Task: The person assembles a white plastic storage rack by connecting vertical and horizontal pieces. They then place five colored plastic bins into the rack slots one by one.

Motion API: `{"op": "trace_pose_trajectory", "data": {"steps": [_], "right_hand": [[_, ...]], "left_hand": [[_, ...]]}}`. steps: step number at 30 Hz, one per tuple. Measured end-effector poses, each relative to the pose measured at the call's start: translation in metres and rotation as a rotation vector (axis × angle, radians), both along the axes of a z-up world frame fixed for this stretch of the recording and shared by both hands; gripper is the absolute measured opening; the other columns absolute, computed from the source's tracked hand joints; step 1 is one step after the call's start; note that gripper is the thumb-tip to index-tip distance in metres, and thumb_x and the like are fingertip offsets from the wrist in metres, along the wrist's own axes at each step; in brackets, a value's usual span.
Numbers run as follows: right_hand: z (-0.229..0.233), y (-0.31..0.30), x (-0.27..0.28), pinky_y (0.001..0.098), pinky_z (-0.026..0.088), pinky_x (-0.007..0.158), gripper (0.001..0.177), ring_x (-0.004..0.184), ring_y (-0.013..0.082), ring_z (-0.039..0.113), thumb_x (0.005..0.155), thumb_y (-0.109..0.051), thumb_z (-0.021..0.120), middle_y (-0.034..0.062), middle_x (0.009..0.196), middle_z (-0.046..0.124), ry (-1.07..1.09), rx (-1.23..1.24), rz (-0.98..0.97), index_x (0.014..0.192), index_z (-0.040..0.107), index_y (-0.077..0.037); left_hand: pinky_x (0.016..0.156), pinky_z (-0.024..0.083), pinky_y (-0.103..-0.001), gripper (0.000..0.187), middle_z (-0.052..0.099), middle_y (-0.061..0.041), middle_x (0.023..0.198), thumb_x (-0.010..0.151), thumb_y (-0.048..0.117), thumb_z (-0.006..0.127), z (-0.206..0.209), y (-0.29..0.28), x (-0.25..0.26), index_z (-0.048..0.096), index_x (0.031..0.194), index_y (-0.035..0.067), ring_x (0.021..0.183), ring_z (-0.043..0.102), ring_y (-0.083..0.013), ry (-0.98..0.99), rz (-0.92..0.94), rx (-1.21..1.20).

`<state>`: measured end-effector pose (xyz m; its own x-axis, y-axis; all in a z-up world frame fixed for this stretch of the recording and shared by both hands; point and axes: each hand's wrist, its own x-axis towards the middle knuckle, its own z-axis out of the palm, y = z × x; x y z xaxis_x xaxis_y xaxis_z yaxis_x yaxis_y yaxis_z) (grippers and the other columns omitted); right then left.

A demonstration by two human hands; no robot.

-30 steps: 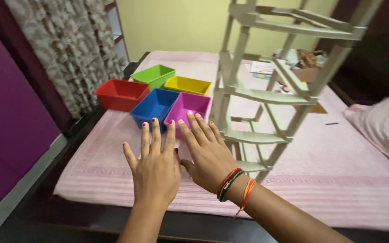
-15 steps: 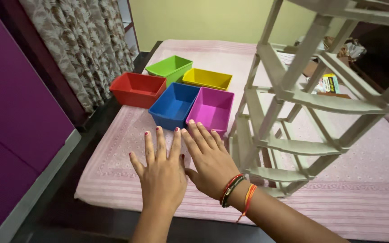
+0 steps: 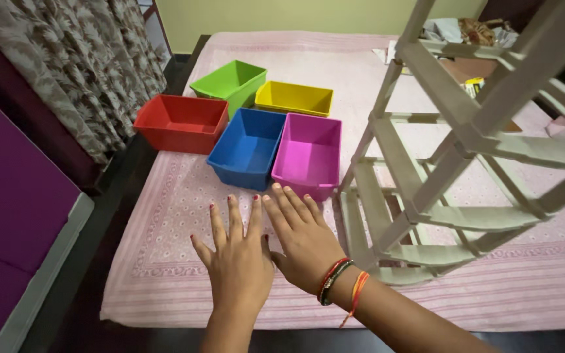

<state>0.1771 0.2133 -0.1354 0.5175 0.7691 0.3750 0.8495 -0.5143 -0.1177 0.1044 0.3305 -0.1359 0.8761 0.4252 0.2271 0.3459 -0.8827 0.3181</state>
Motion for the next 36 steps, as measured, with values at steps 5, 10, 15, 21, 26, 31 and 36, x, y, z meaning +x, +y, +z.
{"op": "trace_pose_trajectory", "data": {"steps": [5,10,15,21,26,31,36], "right_hand": [[-0.022,0.021,0.031,0.0524,0.016,0.121,0.083,0.150,0.0365,0.024,0.087,-0.034,0.068,0.0244,0.162,0.027,0.039,-0.025,-0.015,0.154,0.031,-0.001],[-0.046,0.037,0.061,0.0519,0.017,0.120,0.077,0.150,0.0360,0.027,0.091,-0.035,0.063,0.0240,0.161,0.030,0.031,-0.045,-0.034,0.153,0.032,-0.001],[-0.065,0.042,0.081,0.0521,0.016,0.120,0.077,0.149,0.0368,0.026,0.092,-0.036,0.061,0.0258,0.161,0.029,0.119,-0.094,-0.039,0.153,0.032,0.002],[-0.085,0.047,0.103,0.0520,0.014,0.121,0.073,0.150,0.0361,0.025,0.092,-0.032,0.060,0.0251,0.160,0.030,0.208,-0.144,-0.096,0.151,0.033,0.000],[-0.097,0.055,0.127,0.0543,0.013,0.121,0.078,0.149,0.0365,0.026,0.088,-0.031,0.064,0.0252,0.158,0.032,0.216,-0.151,-0.145,0.152,0.033,0.000],[-0.112,0.066,0.153,0.0555,0.016,0.121,0.081,0.150,0.0360,0.028,0.083,-0.028,0.073,0.0228,0.159,0.034,0.299,-0.175,-0.231,0.152,0.036,-0.004],[-0.132,0.076,0.185,0.0572,0.016,0.119,0.086,0.149,0.0335,0.026,0.080,-0.034,0.078,0.0207,0.159,0.031,0.338,-0.294,-0.305,0.150,0.036,-0.007]], "left_hand": [[0.109,0.007,-0.075,0.070,0.022,-0.013,0.168,0.092,0.027,0.056,-0.012,0.020,0.030,0.033,0.159,0.030,0.155,0.009,-0.0406,0.077,0.000,-0.024],[0.110,0.006,-0.075,0.070,0.021,-0.012,0.168,0.092,0.028,0.056,-0.028,0.034,0.060,0.033,0.159,0.030,0.156,0.010,-0.0379,0.160,0.006,-0.046],[0.109,0.007,-0.076,0.069,0.029,-0.011,0.165,0.093,0.026,0.057,-0.048,0.041,0.082,0.033,0.158,0.026,0.152,0.018,-0.0308,0.188,-0.024,-0.047],[0.111,0.007,-0.077,0.079,0.036,-0.009,0.163,0.090,0.024,0.061,-0.072,0.050,0.111,0.026,0.161,0.015,0.149,0.024,-0.0274,0.212,-0.081,-0.107],[0.108,0.010,-0.077,0.080,0.033,-0.009,0.164,0.090,0.026,0.061,-0.092,0.056,0.140,0.024,0.160,0.017,0.150,0.021,-0.0277,0.274,-0.143,-0.108],[0.109,0.012,-0.077,0.075,0.028,-0.010,0.167,0.092,0.025,0.058,-0.117,0.064,0.171,0.026,0.160,0.020,0.152,0.018,-0.0278,0.365,-0.190,-0.074],[0.110,0.014,-0.075,0.074,0.026,-0.010,0.165,0.093,0.023,0.058,-0.141,0.072,0.200,0.027,0.160,0.022,0.152,0.017,-0.0279,0.408,-0.241,-0.086]]}}
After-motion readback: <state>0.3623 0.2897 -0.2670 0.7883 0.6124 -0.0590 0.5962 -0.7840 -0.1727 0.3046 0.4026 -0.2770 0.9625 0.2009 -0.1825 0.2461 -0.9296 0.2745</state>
